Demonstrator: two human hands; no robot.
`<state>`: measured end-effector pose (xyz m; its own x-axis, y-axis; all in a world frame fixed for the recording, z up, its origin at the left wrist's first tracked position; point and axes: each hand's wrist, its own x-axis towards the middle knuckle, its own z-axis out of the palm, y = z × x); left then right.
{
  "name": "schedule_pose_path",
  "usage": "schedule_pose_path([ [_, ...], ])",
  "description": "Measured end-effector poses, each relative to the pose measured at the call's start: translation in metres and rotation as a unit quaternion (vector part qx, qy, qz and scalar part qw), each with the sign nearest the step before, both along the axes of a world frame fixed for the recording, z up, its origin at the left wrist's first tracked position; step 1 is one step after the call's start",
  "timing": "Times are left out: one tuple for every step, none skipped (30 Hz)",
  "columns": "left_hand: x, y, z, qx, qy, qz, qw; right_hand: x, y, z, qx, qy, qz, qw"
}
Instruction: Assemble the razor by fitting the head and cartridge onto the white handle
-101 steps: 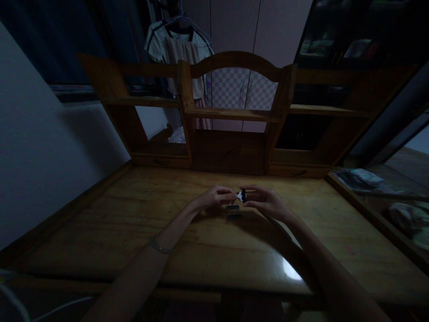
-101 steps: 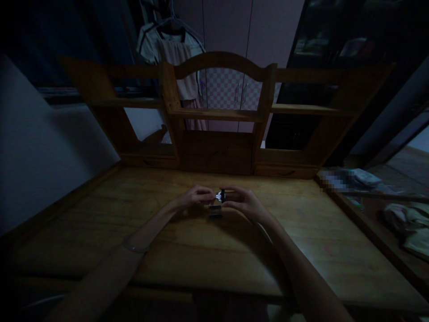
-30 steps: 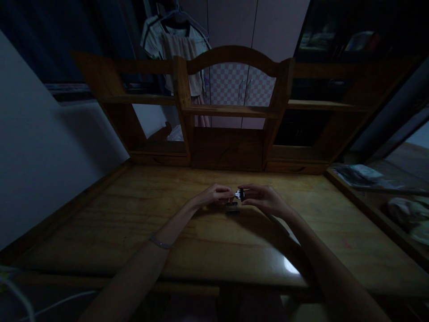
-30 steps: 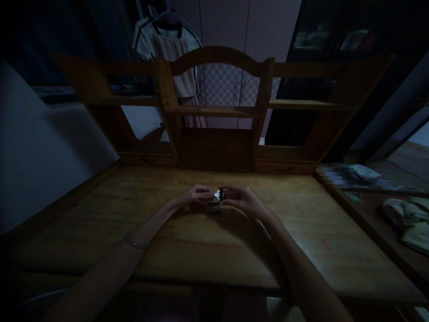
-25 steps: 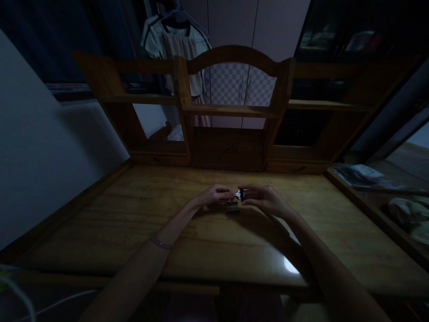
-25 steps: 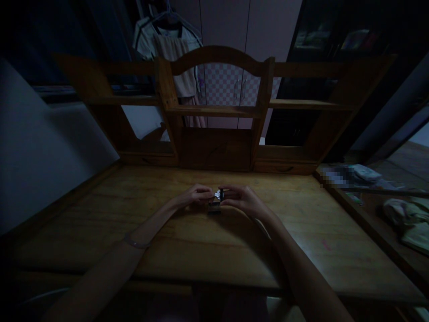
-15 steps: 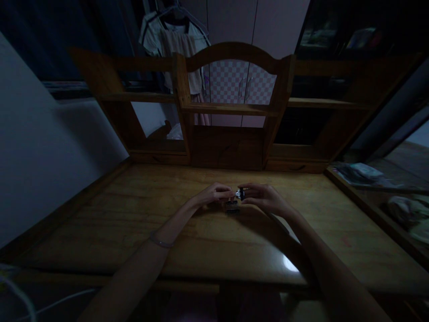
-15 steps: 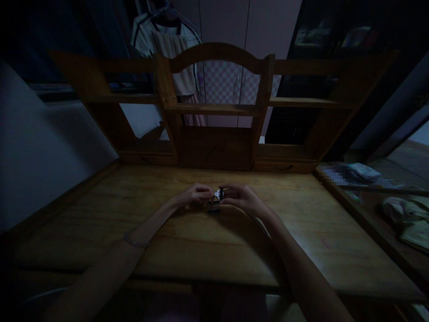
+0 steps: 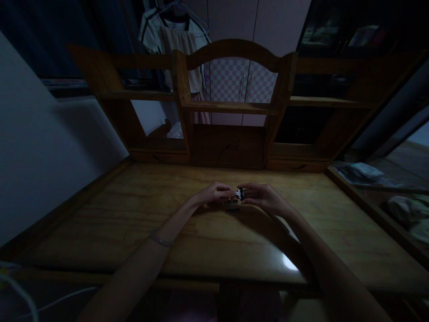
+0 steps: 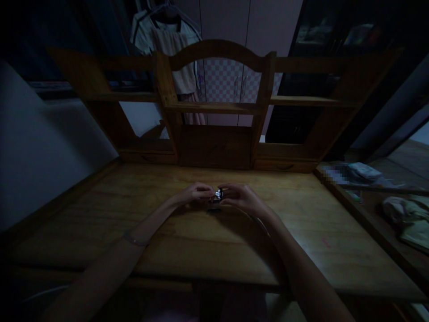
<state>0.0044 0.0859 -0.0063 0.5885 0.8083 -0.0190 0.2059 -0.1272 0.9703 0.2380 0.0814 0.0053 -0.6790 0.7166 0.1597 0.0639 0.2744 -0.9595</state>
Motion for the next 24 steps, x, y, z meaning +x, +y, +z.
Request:
schedule_pose_path([
  [-0.0002, 0.0003, -0.0002, -0.001, 0.001, -0.002, 1.0, 0.0001, 0.0001, -0.0004, 0.001, 0.0, -0.001, 1.0],
  [-0.0004, 0.0006, -0.0003, 0.0, 0.002, -0.006, 1.0, 0.0002, 0.0002, -0.0008, 0.002, -0.001, -0.002, 1.0],
  [-0.0006, 0.001, -0.0005, 0.002, 0.003, -0.009, 1.0, 0.0003, 0.0003, -0.0011, 0.005, -0.002, -0.001, 1.0],
  [-0.0008, 0.0013, -0.0007, 0.005, 0.003, -0.012, 1.0, 0.0004, 0.0005, -0.0014, 0.008, -0.004, -0.001, 1.0],
  [-0.001, 0.0016, -0.0009, 0.006, 0.004, -0.013, 1.0, 0.0006, 0.0006, -0.0016, 0.011, -0.006, 0.0, 1.0],
  [-0.0011, 0.0019, -0.0011, 0.006, 0.005, -0.012, 1.0, 0.0006, 0.0006, -0.0017, 0.014, -0.007, 0.001, 1.0],
  [-0.0011, 0.002, -0.0012, 0.005, 0.007, -0.011, 1.0, 0.0005, 0.0006, -0.0017, 0.017, -0.007, 0.001, 1.0],
  [-0.0012, 0.002, -0.0012, 0.003, 0.007, -0.01, 1.0, 0.0004, 0.0005, -0.0016, 0.019, -0.009, 0.001, 1.0],
  [-0.0012, 0.0018, -0.001, 0.003, 0.008, -0.008, 1.0, 0.0002, 0.0004, -0.0014, 0.021, -0.01, 0.0, 1.0],
  [-0.0011, 0.0015, -0.0007, 0.003, 0.007, -0.008, 1.0, -0.0001, 0.0001, -0.001, 0.023, -0.012, -0.001, 1.0],
  [-0.0011, 0.001, -0.0003, 0.004, 0.007, -0.009, 1.0, -0.0003, -0.0002, -0.0005, 0.025, -0.015, -0.004, 1.0],
  [-0.001, 0.0004, 0.0003, 0.005, 0.007, -0.009, 1.0, -0.0005, -0.0006, 0.0002, 0.028, -0.018, -0.007, 0.999],
  [-0.0008, -0.0001, 0.0008, 0.004, 0.006, -0.009, 1.0, -0.0007, -0.001, 0.001, 0.029, -0.023, -0.009, 0.999],
  [-0.0007, -0.0006, 0.0013, 0.002, 0.006, -0.008, 1.0, -0.0007, -0.0015, 0.0019, 0.031, -0.027, -0.01, 0.999],
  [-0.0005, -0.001, 0.0016, 0.0, 0.007, -0.007, 1.0, -0.0007, -0.002, 0.0027, 0.032, -0.032, -0.011, 0.999],
  [-0.0003, -0.0011, 0.0018, -0.001, 0.008, -0.007, 1.0, -0.0006, -0.0024, 0.0034, 0.034, -0.035, -0.012, 0.999],
  [-0.0002, -0.0011, 0.0017, -0.001, 0.009, -0.007, 1.0, -0.0005, -0.0028, 0.0039, 0.037, -0.037, -0.013, 0.999],
  [-0.0001, -0.0008, 0.0014, 0.002, 0.011, -0.005, 1.0, -0.0004, -0.0029, 0.0039, 0.039, -0.039, -0.014, 0.998],
  [-0.0002, -0.0004, 0.0009, 0.004, 0.014, -0.004, 1.0, -0.0003, -0.0029, 0.0036, 0.042, -0.039, -0.015, 0.998],
  [-0.0002, 0.0001, 0.0003, 0.007, 0.016, -0.002, 1.0, -0.0004, -0.0027, 0.0029, 0.044, -0.04, -0.017, 0.998],
  [-0.0004, 0.0007, -0.0003, 0.011, 0.019, 0.0, 1.0, -0.0005, -0.0024, 0.0019, 0.046, -0.041, -0.018, 0.998],
  [-0.0006, 0.0013, -0.0008, 0.015, 0.022, 0.001, 1.0, -0.0007, -0.0021, 0.0008, 0.048, -0.043, -0.019, 0.998],
  [-0.0008, 0.0018, -0.0013, 0.019, 0.025, 0.002, 1.0, -0.001, -0.0017, -0.0003, 0.05, -0.046, -0.021, 0.997],
  [-0.0009, 0.0022, -0.0016, 0.022, 0.027, 0.002, 0.999, -0.0013, -0.0015, -0.0011, 0.056, -0.051, -0.023, 0.997],
])
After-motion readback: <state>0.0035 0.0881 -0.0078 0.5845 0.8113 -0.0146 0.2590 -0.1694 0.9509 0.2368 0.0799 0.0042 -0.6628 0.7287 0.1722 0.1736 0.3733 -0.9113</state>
